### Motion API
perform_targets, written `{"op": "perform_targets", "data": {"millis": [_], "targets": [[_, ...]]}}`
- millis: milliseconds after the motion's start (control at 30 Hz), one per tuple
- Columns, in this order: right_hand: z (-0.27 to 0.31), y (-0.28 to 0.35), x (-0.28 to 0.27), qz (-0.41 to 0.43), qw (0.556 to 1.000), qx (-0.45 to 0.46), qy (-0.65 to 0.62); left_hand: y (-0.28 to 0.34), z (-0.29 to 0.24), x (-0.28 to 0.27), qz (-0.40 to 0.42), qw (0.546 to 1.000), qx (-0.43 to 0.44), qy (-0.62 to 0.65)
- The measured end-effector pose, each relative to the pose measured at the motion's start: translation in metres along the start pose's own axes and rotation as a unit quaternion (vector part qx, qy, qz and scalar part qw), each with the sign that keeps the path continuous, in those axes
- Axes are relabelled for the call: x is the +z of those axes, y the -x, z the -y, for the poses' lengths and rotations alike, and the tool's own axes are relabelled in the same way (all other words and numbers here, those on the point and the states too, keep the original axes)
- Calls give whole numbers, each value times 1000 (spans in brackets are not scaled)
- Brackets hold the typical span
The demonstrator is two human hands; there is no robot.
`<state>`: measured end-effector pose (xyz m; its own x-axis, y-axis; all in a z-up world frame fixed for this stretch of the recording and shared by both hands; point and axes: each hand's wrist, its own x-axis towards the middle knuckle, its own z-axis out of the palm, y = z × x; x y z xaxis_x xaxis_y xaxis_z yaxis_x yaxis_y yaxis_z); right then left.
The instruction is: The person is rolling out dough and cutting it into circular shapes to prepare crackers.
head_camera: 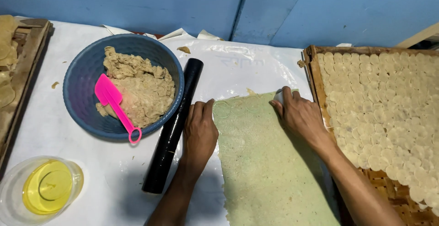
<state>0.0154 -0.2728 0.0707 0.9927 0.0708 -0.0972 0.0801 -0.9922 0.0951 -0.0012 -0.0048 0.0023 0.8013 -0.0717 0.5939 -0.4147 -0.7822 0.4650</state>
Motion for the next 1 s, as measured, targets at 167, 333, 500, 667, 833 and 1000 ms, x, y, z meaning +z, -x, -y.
{"op": "perform_targets", "data": {"millis": [167, 333, 500, 667, 833, 1000], "targets": [[-5, 0, 12, -7, 999, 18, -34, 2, 1, 1, 11, 1000, 0, 1], [-25, 17, 1, -32, 982, 65, -173, 0, 1, -1, 17, 1000, -2, -1], [-40, 31, 6, -96, 966, 126, -205, 0, 1, 0, 12, 1000, 4, -3], [-34, 26, 6, -81, 978, 100, -164, 1, 1, 1, 11, 1000, 2, 2], [-35, 6, 17, -21, 991, 94, -96, -2, -2, -3, 19, 1000, 0, -1], [-33, 0, 14, -5, 997, 73, -9, -1, -1, 0, 23, 1000, -4, -13]]}}
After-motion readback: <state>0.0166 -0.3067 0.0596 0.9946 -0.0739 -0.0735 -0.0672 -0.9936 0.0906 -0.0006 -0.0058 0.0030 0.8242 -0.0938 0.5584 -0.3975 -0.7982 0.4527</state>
